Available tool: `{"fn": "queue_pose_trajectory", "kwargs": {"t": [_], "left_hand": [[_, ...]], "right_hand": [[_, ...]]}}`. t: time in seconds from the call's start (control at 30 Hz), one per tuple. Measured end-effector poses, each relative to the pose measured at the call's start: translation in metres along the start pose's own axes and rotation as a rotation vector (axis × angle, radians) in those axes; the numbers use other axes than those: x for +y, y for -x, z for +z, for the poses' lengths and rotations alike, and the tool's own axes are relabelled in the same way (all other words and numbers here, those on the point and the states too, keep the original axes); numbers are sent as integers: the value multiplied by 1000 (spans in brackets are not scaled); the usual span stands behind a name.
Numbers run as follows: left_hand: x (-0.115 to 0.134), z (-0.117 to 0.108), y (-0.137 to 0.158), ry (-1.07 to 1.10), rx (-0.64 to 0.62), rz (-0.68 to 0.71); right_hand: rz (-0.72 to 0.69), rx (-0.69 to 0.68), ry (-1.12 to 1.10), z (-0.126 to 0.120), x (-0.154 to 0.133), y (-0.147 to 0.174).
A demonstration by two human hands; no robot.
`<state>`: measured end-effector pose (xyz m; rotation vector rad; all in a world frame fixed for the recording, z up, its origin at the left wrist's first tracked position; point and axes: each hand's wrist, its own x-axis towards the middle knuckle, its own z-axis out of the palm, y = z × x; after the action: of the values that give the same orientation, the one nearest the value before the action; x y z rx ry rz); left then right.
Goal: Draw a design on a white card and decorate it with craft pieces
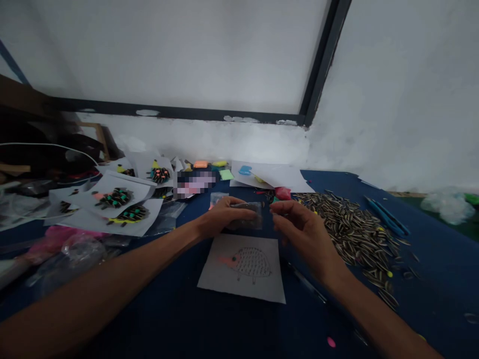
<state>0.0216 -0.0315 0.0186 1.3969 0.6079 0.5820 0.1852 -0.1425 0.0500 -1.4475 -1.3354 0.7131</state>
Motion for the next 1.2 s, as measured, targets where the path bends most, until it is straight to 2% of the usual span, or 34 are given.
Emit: {"fn": "queue_pose_trajectory", "kwargs": {"t": [0.13, 0.27, 0.43, 0.57, 0.87, 1.07, 1.2], "left_hand": [[0, -1, -1, 8, 53, -17], [0, -3, -2, 2, 127, -25], [0, -2, -1, -7, 107, -6], [-3, -3, -2, -28, 73, 18], [-2, -1, 0, -79, 57, 16], [-7, -1, -3, -109, 77, 49], [-6, 0, -2, -132, 63, 69]], "right_hand": [[-32, -67, -22, -1, 3, 1], [4, -165, 26, -1, 8, 2], [42, -280, 97, 4, 8, 3], [0, -288, 149, 6, 5, 4], [7, -332, 171, 8, 5, 7], [43, -298, 113, 15, 2, 11], [4, -289, 133, 19, 4, 12]]}}
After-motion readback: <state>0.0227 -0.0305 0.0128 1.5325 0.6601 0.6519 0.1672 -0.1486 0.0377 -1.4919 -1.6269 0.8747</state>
